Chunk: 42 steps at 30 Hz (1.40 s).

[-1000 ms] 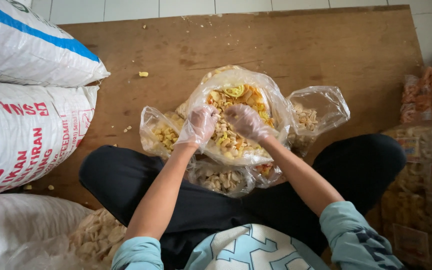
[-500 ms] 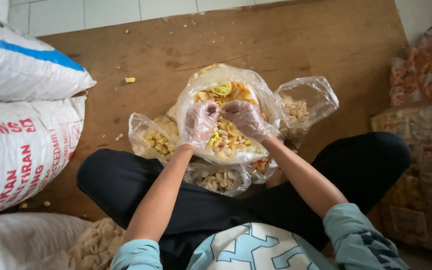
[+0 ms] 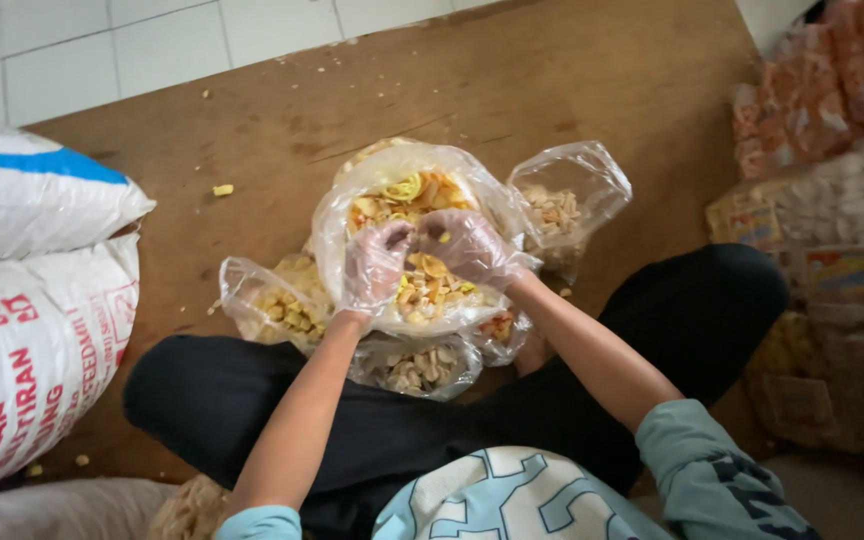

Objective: The person sits on the floor and uses gloved hands to sort and mix various snack items inside a large clear plastic bag. They repeatedly lift and turn the contents to distribute them evenly.

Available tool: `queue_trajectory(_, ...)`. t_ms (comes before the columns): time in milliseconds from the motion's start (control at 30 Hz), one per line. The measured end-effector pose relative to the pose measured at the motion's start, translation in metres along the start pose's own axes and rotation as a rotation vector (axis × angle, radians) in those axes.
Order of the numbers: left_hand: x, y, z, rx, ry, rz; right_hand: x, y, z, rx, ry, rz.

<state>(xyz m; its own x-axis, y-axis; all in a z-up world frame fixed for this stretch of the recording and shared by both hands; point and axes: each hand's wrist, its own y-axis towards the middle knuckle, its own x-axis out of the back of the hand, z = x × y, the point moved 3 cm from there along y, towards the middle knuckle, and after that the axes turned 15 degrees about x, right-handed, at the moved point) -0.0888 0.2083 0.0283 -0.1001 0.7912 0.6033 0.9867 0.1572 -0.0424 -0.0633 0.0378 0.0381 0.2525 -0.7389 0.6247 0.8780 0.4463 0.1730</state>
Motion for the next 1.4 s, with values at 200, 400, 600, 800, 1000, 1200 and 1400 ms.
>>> queue_trajectory(200, 0.005, -0.006, -0.023, -0.028, 0.06, 0.009, 0.012, -0.004, -0.004, 0.008, 0.112, 0.077)
queue_trajectory(400, 0.006, -0.008, -0.032, -0.043, 0.032, -0.013, 0.026, -0.007, 0.005, 0.064, 0.094, 0.108)
queue_trajectory(600, -0.012, 0.003, -0.034, -0.024, -0.091, 0.074, 0.048, -0.009, 0.012, 0.055, 0.175, -0.02)
queue_trajectory(800, -0.048, 0.017, -0.092, -0.246, -0.099, 0.054, 0.112, -0.014, 0.017, -0.027, 0.163, -0.119)
queue_trajectory(1000, -0.137, 0.054, -0.14, -0.124, -0.057, 0.131, 0.153, -0.032, -0.017, -0.277, -0.019, -0.125)
queue_trajectory(1200, -0.232, 0.103, -0.133, 0.032, 0.155, 0.217, 0.165, -0.04, -0.045, -0.278, -0.105, -0.17)
queue_trajectory(1400, -0.229, 0.117, -0.128, 0.051, 0.096, 0.215, 0.166, -0.036, -0.069, -0.261, -0.174, -0.191)
